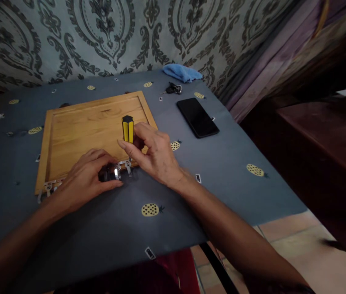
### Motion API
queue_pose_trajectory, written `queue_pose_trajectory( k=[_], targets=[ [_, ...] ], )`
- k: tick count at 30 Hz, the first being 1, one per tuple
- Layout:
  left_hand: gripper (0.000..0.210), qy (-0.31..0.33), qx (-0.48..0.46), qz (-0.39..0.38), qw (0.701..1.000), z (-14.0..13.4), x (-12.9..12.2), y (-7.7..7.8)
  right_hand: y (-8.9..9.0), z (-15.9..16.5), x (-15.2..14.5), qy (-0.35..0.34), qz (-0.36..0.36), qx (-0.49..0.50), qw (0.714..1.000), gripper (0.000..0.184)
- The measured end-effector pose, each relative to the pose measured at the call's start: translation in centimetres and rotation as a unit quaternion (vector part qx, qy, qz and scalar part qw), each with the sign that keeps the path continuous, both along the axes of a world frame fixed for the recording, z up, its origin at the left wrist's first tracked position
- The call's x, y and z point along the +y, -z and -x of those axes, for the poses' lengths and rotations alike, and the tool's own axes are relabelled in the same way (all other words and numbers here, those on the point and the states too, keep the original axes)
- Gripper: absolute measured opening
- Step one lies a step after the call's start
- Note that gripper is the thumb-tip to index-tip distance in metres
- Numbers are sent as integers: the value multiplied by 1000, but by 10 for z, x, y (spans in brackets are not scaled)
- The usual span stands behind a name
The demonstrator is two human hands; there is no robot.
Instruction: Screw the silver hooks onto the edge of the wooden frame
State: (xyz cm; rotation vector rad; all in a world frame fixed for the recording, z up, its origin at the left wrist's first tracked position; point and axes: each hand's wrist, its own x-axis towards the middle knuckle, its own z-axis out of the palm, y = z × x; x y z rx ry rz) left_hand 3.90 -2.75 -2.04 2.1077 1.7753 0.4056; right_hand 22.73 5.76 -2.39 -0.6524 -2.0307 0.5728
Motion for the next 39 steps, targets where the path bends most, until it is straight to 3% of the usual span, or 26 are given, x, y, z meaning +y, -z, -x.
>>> queue_pose_trajectory(
  k=[13,29,39],
  targets=[
    [31,-14,-15,30,999,-3,0,-5,3,0,1,7,28,-1,1000,25],
    [33,8,-3,-3,1000,-1,2,0,4,2,1,7,42,4,999,30],
    [32,10,2,-3,1000,-1,3,-2,7,1,1,2,88,15,996,31]
  ],
)
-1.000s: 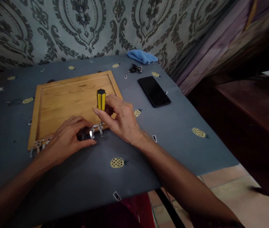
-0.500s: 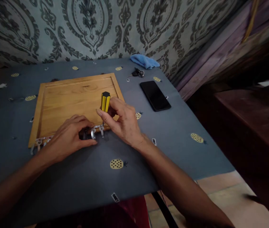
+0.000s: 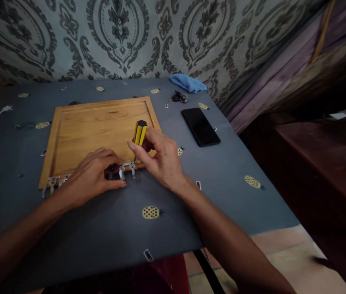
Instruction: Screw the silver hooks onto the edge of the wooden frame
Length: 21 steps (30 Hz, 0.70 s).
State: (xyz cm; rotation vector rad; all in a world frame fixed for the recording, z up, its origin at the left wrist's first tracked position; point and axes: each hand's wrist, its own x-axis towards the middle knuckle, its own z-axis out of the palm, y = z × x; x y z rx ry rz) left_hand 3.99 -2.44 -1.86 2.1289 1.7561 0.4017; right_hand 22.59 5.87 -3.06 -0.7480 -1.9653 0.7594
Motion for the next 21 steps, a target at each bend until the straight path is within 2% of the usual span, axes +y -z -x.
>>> queue_pose_trajectory(
  k=[10,21],
  targets=[
    [29,-7,-12,1,1000,0,-1,2,-2,0,-1,-6,-4,10,1000,22],
    [35,-7,-9,2,1000,1,1,3,-4,-1,-2,-2,6,1,1000,24]
  ],
)
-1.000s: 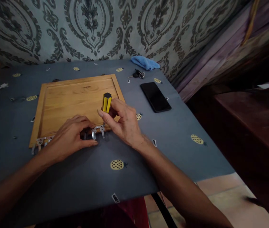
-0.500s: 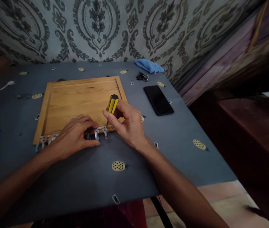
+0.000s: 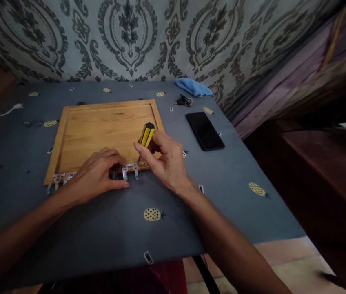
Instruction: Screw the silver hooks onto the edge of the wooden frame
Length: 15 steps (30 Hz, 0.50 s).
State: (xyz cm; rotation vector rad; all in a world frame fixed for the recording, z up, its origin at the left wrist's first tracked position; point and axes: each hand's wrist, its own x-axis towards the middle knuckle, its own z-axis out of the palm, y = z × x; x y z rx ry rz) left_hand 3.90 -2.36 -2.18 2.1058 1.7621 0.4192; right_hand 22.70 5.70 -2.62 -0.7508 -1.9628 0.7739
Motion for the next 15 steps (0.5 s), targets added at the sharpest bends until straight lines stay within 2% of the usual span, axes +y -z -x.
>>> queue_pose_trajectory(
  k=[6,11,15],
  targets=[
    [39,1,15,13,1000,0,0,-1,0,1,0,-7,1,6,1000,25],
    [52,19,6,12,1000,11,0,-2,1,1,1,-9,7,13,1000,24],
    [48,7,-12,17,1000,22,0,-8,0,0,2,-7,4,12,1000,22]
  ],
)
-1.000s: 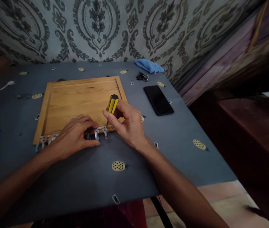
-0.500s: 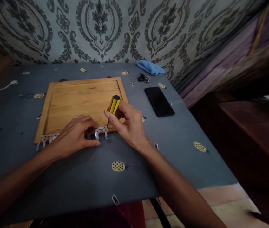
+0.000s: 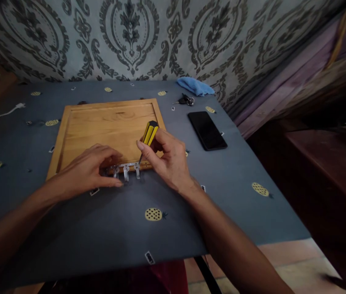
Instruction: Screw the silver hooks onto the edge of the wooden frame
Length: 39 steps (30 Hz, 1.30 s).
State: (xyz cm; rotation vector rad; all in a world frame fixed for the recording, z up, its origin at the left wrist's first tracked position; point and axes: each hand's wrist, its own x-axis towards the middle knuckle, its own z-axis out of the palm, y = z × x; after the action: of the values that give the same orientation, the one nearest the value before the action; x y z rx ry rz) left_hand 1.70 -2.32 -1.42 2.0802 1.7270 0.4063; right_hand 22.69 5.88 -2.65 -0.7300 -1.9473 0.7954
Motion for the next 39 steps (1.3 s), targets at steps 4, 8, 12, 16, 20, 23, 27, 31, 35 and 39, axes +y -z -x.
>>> queue_pose_trajectory(
  k=[4,8,12,16,20,23,27,31,35,39],
  targets=[
    [41,1,3,-2,1000,-3,-3,-4,1,0,1,-1,-3,4,1000,19],
    [39,12,37,-15,999,-15,-7,-2,2,0,1,-3,-5,6,1000,19],
    [40,11,56,-20,998,-21,-7,1,1,0,0,0,-13,0,1000,22],
    [37,2,59,-5,998,-22,-5,1,0,0,0,-2,-5,-5,1000,26],
    [37,-3,46,-9,999,-22,-4,3,-2,-1,-2,-5,16,-11,1000,29],
    [35,-2,25,-19,1000,-21,-4,6,-2,-1,-2,-2,8,-15,1000,32],
    [32,0,10,-17,1000,-21,-3,6,-3,-1,-1,-3,3,-15,1000,32],
    [31,5,10,-8,1000,-21,-2,5,-3,-1,-1,-4,6,-12,1000,31],
    [32,7,7,-11,1000,-21,-2,5,-3,-1,-2,-3,10,-9,1000,31],
    [32,3,-2,-11,1000,-20,-2,6,-3,-1,-2,-6,20,-11,1000,30]
  ],
)
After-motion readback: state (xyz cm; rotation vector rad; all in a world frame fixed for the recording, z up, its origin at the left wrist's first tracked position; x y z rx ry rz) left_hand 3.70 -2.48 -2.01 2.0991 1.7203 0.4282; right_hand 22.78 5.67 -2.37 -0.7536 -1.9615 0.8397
